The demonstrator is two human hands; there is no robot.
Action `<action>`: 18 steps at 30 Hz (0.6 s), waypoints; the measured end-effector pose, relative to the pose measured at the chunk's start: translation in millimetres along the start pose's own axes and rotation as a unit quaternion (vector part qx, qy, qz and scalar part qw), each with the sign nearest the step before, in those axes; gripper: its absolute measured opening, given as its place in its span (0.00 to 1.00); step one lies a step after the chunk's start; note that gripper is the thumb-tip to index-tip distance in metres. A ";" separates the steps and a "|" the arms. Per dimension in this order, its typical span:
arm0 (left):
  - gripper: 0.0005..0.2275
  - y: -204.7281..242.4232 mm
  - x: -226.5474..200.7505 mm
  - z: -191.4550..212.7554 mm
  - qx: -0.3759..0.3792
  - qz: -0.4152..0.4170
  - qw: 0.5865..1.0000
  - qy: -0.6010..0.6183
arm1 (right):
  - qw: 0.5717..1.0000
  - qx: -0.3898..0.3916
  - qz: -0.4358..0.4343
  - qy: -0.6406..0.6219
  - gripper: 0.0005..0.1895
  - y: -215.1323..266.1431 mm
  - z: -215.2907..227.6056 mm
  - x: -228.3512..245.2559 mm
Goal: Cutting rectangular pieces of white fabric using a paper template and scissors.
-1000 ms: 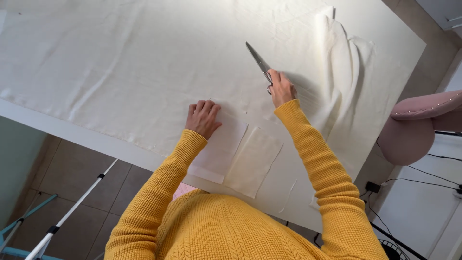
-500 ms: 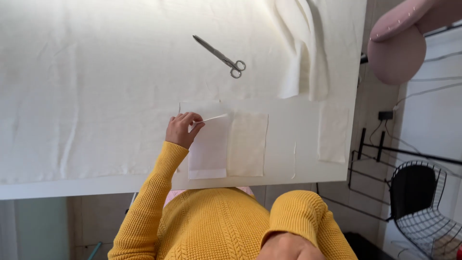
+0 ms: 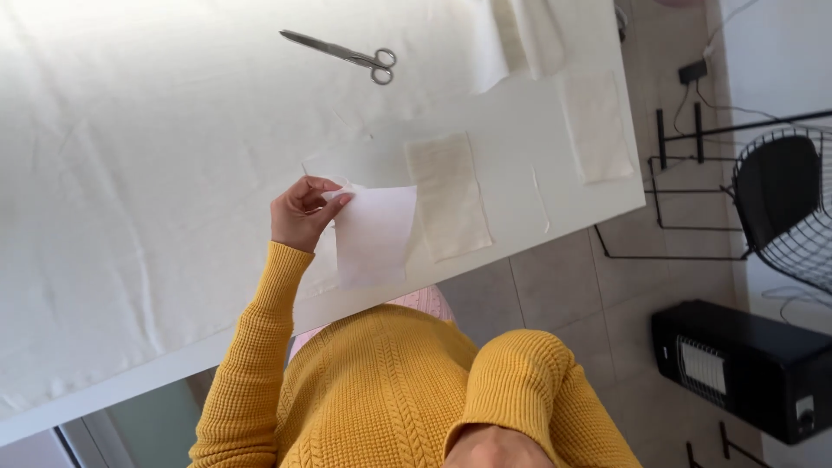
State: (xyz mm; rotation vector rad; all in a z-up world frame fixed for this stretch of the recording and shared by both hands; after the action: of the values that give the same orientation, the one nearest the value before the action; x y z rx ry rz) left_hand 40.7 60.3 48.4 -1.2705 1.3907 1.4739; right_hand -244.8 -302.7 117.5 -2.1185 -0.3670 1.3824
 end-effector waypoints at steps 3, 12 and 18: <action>0.09 -3.8 -5.9 -11.4 0.015 -0.046 0.998 -0.041 | 0.988 0.013 -0.021 -0.154 0.16 -80.3 -35.5 7.8; 0.09 -13.2 -8.2 -1.7 0.047 -0.081 0.993 -0.070 | 0.588 0.262 -0.165 -0.747 0.28 -220.1 -283.5 130.6; 0.10 -13.5 -19.2 8.7 0.052 -0.033 0.998 0.019 | 0.114 0.540 -0.244 -0.798 0.46 -114.0 -291.4 261.1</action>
State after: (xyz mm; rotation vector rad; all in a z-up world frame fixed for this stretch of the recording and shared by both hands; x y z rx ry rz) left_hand 56.9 72.9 62.7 -1.2731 1.4168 1.3229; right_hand 138.3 -168.9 78.6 1.2490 -0.3907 1.6994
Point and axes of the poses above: each hand's wrist, its own y-axis away from the middle knuckle, its own z-axis out of the back of the hand, x = y × z, the point moved 3 cm from there along -y, towards the middle knuckle, and after that the axes turned 11 degrees about -y, right-handed, at the moved point
